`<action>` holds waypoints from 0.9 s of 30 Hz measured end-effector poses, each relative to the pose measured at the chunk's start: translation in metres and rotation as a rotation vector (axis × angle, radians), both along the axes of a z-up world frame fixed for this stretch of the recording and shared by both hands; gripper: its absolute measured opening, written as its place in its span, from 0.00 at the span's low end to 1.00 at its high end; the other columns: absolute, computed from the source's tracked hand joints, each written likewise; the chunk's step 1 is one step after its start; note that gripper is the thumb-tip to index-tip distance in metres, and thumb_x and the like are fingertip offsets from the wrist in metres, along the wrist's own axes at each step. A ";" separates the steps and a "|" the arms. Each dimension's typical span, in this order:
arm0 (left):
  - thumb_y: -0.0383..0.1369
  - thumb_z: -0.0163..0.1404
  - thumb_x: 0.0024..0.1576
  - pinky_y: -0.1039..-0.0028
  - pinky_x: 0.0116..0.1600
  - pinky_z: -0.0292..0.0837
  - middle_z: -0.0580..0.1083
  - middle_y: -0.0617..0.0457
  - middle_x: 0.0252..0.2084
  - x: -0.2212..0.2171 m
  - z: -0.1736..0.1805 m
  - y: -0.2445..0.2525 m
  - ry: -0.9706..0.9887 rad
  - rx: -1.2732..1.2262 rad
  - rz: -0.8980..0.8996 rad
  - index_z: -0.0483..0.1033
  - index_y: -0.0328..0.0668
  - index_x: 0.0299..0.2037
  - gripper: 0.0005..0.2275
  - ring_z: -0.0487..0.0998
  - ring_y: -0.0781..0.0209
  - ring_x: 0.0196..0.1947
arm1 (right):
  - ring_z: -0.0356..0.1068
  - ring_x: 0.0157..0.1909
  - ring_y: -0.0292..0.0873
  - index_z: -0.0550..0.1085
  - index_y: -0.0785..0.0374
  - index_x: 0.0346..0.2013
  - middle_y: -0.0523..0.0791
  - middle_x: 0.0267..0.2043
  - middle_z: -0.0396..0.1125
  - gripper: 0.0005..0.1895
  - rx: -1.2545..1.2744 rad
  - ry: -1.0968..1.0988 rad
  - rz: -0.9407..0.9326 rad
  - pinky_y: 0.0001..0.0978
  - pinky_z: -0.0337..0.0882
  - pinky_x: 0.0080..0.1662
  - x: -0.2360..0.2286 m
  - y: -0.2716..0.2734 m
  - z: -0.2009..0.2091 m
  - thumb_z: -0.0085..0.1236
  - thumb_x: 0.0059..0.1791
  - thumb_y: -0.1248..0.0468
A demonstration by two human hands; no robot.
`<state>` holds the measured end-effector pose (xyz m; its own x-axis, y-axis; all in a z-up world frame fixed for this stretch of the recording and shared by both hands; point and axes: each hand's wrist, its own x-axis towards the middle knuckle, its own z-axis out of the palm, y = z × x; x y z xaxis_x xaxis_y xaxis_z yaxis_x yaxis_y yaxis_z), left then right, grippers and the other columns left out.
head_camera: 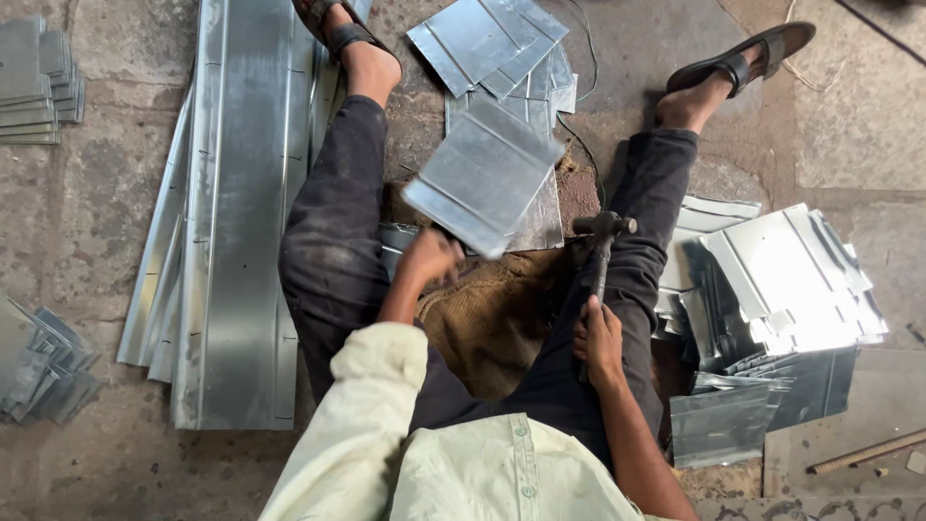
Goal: The person sits on the floor and uses a hammer to repeatedly strike a small metal sheet placed on a brick. They adjust the sheet's position and continue hammering it flat throughout the video.
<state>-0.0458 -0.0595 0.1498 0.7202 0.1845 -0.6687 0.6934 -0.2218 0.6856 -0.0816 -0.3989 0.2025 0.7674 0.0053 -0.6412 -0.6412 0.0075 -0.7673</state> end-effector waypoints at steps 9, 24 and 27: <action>0.43 0.61 0.57 0.56 0.47 0.75 0.79 0.42 0.43 0.063 0.001 0.022 -0.605 0.591 0.316 0.72 0.36 0.47 0.19 0.81 0.40 0.45 | 0.47 0.14 0.31 0.64 0.57 0.33 0.38 0.18 0.52 0.20 -0.030 0.001 0.009 0.24 0.48 0.18 0.006 0.001 -0.022 0.42 0.57 0.45; 0.39 0.59 0.61 0.59 0.41 0.81 0.77 0.32 0.43 0.142 -0.086 0.005 -0.815 0.259 0.307 0.55 0.30 0.62 0.29 0.84 0.39 0.40 | 0.58 0.20 0.30 0.69 0.60 0.35 0.39 0.21 0.61 0.18 -0.244 -0.640 0.053 0.24 0.59 0.24 -0.001 0.012 0.021 0.38 0.61 0.53; 0.39 0.60 0.60 0.59 0.42 0.81 0.77 0.32 0.43 0.141 -0.077 0.006 -0.860 0.215 0.341 0.55 0.32 0.59 0.27 0.84 0.39 0.41 | 0.56 0.17 0.31 0.68 0.60 0.31 0.40 0.17 0.59 0.20 -0.413 -0.759 0.071 0.25 0.55 0.22 0.006 0.025 0.012 0.39 0.61 0.53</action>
<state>0.0953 -0.0539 0.0724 0.8345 0.5332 0.1385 0.0207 -0.2817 0.9593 -0.0757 -0.3736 0.2142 0.9953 -0.0505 0.0830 0.0571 -0.3868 -0.9204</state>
